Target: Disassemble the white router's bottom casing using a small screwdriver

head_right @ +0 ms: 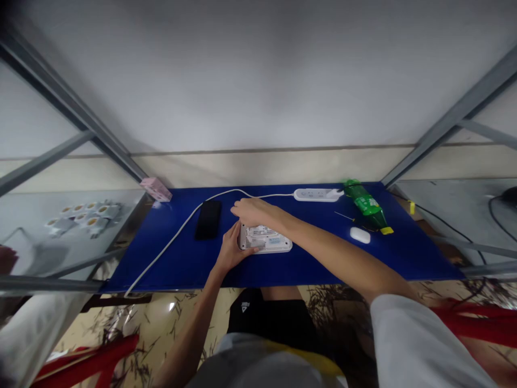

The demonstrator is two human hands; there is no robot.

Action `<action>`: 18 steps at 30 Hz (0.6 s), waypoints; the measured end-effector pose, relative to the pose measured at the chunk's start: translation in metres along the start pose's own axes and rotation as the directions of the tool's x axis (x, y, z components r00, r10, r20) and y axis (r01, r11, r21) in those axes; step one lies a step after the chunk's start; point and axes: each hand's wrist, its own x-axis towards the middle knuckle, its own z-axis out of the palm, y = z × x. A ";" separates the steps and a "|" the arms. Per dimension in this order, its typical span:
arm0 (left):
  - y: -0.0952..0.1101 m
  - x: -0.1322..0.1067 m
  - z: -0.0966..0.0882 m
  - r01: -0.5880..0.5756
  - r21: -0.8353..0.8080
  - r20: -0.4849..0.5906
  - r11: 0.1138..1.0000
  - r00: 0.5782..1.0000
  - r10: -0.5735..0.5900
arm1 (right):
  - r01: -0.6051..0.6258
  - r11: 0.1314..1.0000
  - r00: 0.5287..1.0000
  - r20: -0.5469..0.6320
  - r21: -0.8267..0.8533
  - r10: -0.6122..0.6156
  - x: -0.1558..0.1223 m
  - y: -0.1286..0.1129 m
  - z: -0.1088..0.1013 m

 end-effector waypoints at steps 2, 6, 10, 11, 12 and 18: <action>-0.001 0.000 0.001 0.007 0.000 0.007 1.000 1.000 -0.007 | -0.041 0.999 0.999 0.016 -0.002 0.041 -0.001 0.000 -0.002; -0.001 0.000 0.000 0.011 -0.002 0.004 1.000 1.000 -0.011 | -0.055 0.997 0.998 0.006 0.045 0.055 -0.001 0.003 -0.002; 0.000 0.000 0.000 0.007 0.004 0.002 1.000 1.000 -0.007 | -0.057 0.994 0.998 -0.009 0.088 0.058 0.000 0.005 0.003; 0.000 0.000 0.000 0.006 0.001 0.004 1.000 1.000 -0.006 | -0.059 0.994 0.998 -0.009 0.090 0.060 0.001 0.005 0.004; 0.000 0.000 0.000 0.007 -0.002 0.005 1.000 1.000 -0.007 | -0.057 0.994 0.998 -0.012 0.089 0.059 0.001 0.004 0.005; 0.001 0.001 -0.001 0.008 -0.022 0.003 1.000 1.000 -0.007 | -0.052 0.996 0.999 -0.008 0.073 0.052 0.002 -0.001 0.008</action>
